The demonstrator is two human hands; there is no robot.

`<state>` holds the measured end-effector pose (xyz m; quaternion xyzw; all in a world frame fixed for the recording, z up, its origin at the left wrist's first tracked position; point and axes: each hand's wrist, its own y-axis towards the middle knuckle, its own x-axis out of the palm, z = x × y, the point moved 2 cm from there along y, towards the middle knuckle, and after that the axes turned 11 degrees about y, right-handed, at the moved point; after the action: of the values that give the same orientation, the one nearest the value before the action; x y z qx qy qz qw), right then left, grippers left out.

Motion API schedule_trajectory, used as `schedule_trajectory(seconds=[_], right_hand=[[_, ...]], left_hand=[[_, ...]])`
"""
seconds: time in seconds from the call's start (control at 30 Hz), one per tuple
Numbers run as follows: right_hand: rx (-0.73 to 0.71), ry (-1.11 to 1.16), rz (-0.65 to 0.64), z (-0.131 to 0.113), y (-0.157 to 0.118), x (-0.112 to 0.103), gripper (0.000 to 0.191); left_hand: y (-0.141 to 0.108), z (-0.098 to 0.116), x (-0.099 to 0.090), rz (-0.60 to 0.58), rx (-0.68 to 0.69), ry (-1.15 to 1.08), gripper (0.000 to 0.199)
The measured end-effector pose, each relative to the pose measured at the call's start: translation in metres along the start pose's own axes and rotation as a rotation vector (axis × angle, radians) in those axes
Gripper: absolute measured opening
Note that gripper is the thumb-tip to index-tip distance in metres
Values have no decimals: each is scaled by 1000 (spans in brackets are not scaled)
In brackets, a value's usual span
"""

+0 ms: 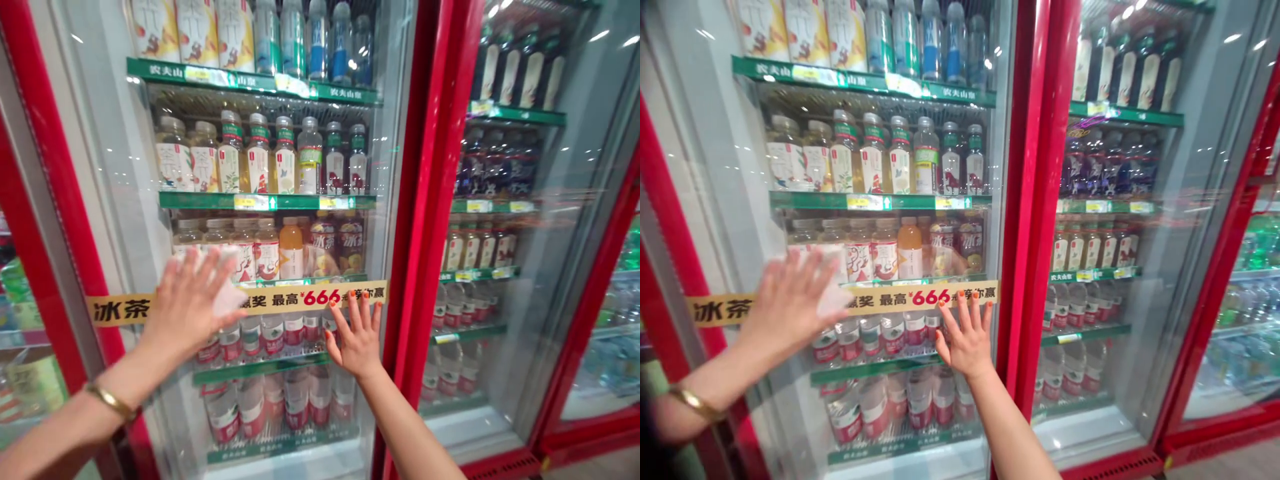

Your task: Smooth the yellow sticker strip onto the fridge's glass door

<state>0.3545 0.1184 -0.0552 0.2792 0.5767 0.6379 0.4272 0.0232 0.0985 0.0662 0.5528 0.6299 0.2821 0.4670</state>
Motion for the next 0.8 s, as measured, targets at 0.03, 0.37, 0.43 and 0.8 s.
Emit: schedule_trajectory(seconds=[0.03, 0.37, 0.43, 0.8], right_hand=[[5, -4, 4, 0, 0, 0, 91], [60, -47, 24, 2, -6, 4, 95], [67, -32, 30, 1, -7, 5, 95], [54, 20, 72, 4, -9, 2, 94]], left_hand=[[28, -10, -6, 8, -84, -17, 90], [77, 52, 5, -33, 663, -22, 87], [124, 22, -12, -27, 468, 54, 86], [167, 73, -6, -179, 788, 60, 81]])
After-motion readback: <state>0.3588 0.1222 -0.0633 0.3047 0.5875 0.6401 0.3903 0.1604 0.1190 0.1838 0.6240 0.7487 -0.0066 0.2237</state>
